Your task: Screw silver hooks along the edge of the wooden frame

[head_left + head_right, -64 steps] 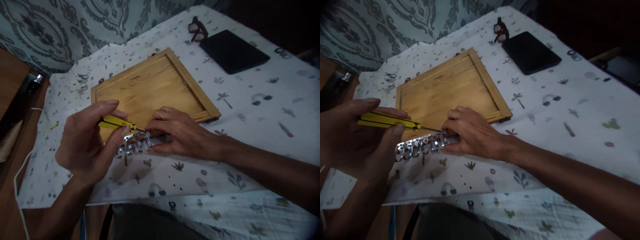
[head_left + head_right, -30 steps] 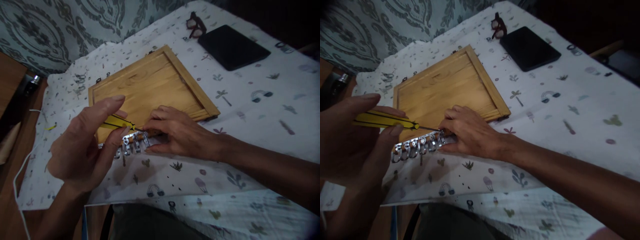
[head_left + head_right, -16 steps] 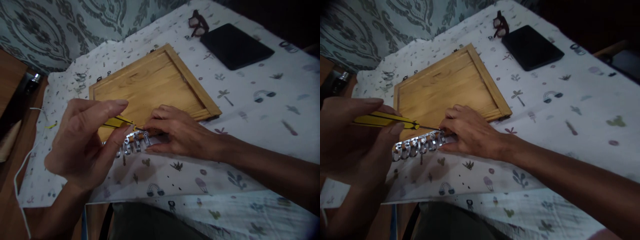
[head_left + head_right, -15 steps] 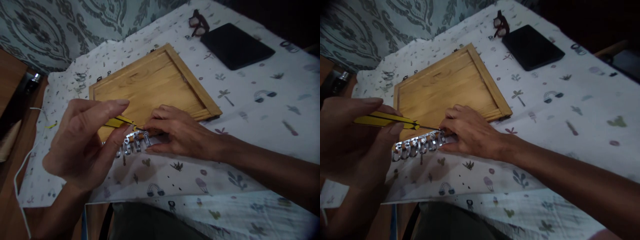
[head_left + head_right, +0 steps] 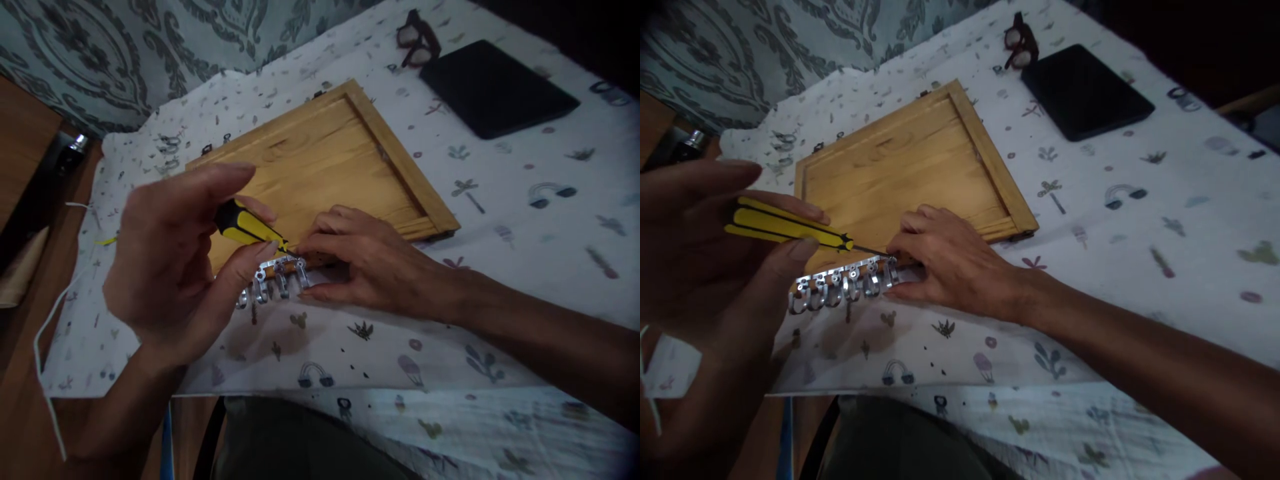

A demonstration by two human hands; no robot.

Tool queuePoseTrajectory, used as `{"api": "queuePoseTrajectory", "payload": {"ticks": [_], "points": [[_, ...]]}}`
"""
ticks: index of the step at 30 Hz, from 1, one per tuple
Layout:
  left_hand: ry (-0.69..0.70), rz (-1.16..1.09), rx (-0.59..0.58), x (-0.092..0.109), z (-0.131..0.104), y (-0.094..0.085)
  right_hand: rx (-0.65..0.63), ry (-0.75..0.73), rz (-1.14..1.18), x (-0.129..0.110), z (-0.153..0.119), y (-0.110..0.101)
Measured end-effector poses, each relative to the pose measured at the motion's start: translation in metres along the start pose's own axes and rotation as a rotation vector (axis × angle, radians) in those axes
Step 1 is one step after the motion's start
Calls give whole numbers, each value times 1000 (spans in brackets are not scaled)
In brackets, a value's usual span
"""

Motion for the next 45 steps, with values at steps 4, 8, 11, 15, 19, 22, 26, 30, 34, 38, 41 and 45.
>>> {"api": "queuePoseTrajectory", "payload": {"ticks": [4, 8, 11, 15, 19, 22, 26, 30, 34, 38, 41, 45], "points": [[-94, -22, 39, -6, -2, -1, 23, -9, -12, 2, -1, 0], [-37, -34, 39, -2, 3, -1, 15, -5, -9, 4, -1, 2], [-6, -44, -8, -1, 6, 2, 2, -4, -4, 3, 0, 2], [49, -12, 9, 0, 7, 0, 10, -15, -13, 2, 0, 1], [111, -30, -10, 2, 9, 1, 20, -25, -7, 3, -1, 2], [138, -77, -50, 3, 11, 4, 27, -21, -1, 4, -1, 2], [113, -116, -67, 2, 11, 5, 22, -22, -3, 3, -1, 1], [39, -181, -18, -2, 9, 2, 23, -17, 1, 5, -2, 1], [-36, -141, -10, -4, 6, -2, 23, 11, 48, 8, -3, 1], [-86, -81, 4, -3, 4, -4, 12, 28, 38, 7, -2, 0], [-69, -48, 8, -1, 4, -4, -7, 35, 40, 6, -2, 0], [-145, -96, 26, -5, 2, -1, -16, 44, 32, 7, -2, 0]]}}
Point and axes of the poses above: each hand's wrist, its own z-axis towards the middle knuckle, its own y-axis out of the palm, x = y × z, the point moved 7 cm from there along z, towards the middle knuckle, and after that the axes turned 3 degrees about y, right-handed, at the moved point
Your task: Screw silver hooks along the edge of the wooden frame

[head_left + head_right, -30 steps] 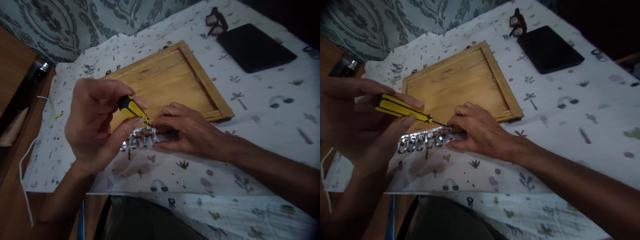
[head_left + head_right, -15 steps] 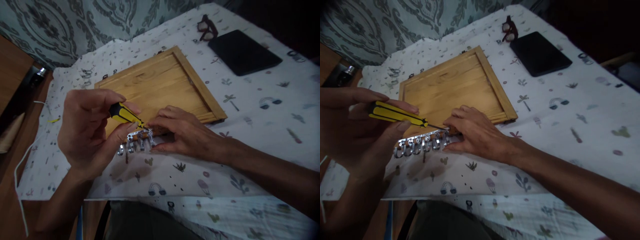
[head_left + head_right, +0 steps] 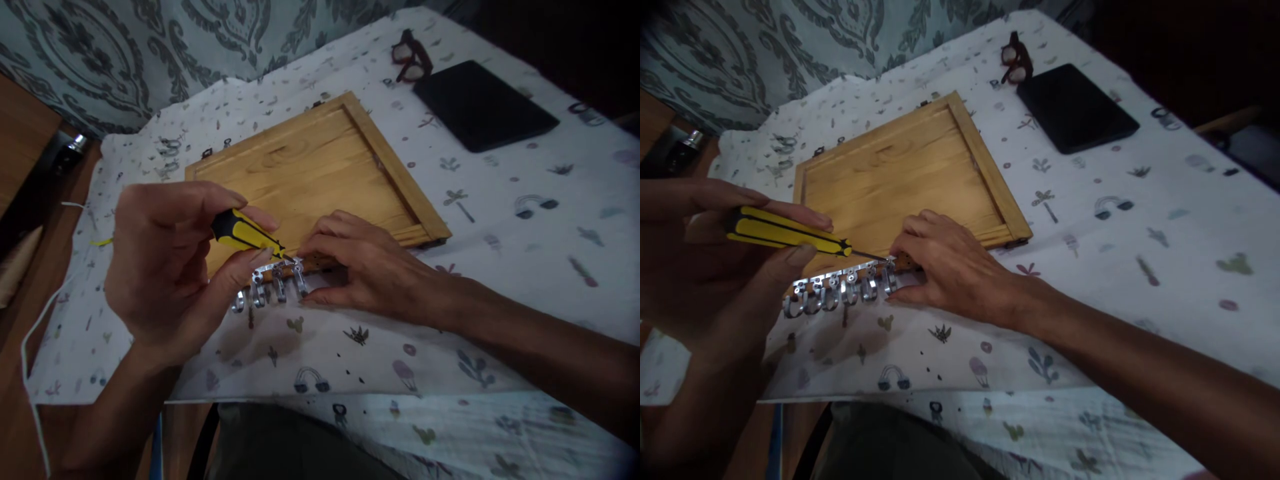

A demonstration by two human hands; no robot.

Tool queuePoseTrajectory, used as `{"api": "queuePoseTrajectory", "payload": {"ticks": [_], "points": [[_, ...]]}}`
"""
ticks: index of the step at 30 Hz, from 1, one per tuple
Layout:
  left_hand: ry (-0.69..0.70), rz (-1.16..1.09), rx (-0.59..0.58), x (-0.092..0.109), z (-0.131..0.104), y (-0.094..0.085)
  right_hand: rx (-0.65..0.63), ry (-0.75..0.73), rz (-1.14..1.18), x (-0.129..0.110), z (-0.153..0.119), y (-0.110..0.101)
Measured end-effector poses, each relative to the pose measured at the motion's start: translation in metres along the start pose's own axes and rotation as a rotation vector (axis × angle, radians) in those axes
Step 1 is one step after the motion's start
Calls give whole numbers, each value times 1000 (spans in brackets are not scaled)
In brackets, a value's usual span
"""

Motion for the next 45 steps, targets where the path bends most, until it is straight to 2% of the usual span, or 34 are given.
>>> {"api": "queuePoseTrajectory", "payload": {"ticks": [8, 13, 16, 20, 21, 22, 25, 28, 31, 35, 39, 45], "points": [[114, 34, -52, 0, 0, 1, 11, -13, -3, 0, 0, -1], [165, -5, -36, 4, 4, 2, 14, -22, -16, -1, -1, 0], [172, 64, -50, 9, 4, 4, 16, -21, -17, -1, -1, -1], [52, 73, -1, 1, 3, 1, 9, -8, -14, -1, -1, -1], [63, 59, -6, 0, 4, 1, 5, -7, -14, -1, 0, -1], [168, 47, -10, 6, 5, 1, 5, -9, -16, -1, 0, -1], [302, 75, -157, 10, 8, 10, 8, -13, -36, -1, 0, 0], [215, 69, -216, 3, 8, 11, 6, -8, -41, -1, 0, 0], [96, 88, -197, -6, 3, 7, 0, -4, -30, 0, 0, 0], [170, 74, -140, -7, -2, 1, 11, -15, -23, -1, 1, 0], [159, 82, -105, -10, 0, 0, 13, -21, -18, -1, 0, 0], [283, 113, -67, 9, 4, 3, 7, -10, -26, -1, -1, -1]]}}
Point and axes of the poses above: each hand's wrist, its own z-axis towards the middle knuckle, its own y-axis out of the palm, x = y × z, the point moved 7 cm from there along z, towards the middle knuckle, and after that the axes turned 3 degrees about y, right-handed, at the moved point
